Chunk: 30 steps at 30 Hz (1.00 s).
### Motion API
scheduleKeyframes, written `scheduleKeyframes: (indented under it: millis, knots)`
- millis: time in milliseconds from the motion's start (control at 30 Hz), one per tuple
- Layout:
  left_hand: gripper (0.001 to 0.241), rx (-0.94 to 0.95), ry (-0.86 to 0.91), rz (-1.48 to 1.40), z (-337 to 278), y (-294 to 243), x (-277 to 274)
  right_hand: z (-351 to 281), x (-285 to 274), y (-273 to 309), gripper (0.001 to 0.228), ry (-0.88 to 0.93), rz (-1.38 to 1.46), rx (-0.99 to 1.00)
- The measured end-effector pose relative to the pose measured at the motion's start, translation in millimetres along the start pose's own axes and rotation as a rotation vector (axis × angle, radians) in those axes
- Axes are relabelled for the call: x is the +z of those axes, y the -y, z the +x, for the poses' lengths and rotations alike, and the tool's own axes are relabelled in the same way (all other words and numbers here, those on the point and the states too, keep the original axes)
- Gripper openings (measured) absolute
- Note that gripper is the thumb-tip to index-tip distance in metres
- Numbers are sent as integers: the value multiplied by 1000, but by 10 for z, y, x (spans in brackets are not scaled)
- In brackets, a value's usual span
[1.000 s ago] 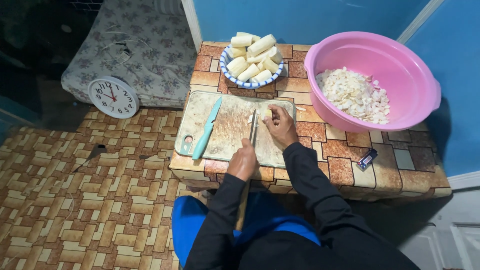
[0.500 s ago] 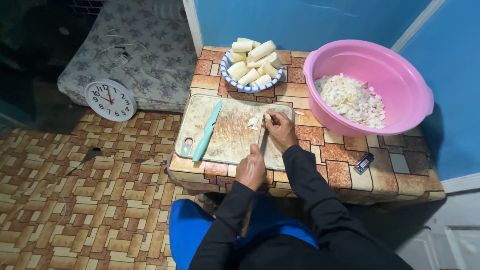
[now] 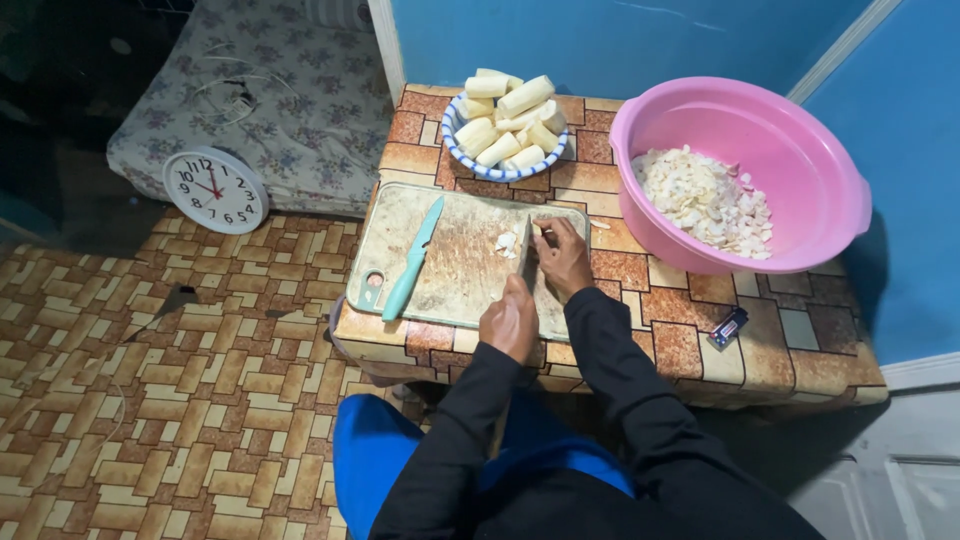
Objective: Chopping root vegetables into small pieces on a cutting board and placing them into a large bowl.
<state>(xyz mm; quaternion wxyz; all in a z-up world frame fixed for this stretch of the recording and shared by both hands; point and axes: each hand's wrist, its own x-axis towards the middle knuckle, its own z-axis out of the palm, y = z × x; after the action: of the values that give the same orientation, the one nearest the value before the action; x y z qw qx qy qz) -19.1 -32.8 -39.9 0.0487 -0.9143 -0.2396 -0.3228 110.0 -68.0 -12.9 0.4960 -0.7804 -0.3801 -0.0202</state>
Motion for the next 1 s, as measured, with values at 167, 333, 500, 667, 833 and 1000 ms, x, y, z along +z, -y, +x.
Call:
scheduleKeyframes:
  millis: [167,333,500,667,833,1000]
  knots:
    - [12,-77,342,-278,76,67,184,7,-9,-21,22,21,32,15]
    - [14,-128,495,-380,222,144,562,-14,-28,47,20,51,148,74]
    - [30,-276,860,-535,405,288,403,-15,-51,89,21,99,33,29]
    - [33,-295,903,-584,322,324,66,-25,-25,59,26,76,77,71]
    - [33,-257,869,-600,234,346,-181,-40,-5,17,30,66,85,59]
    - [27,-211,866,-594,220,309,-382,-26,65,-110,30,3,91,76]
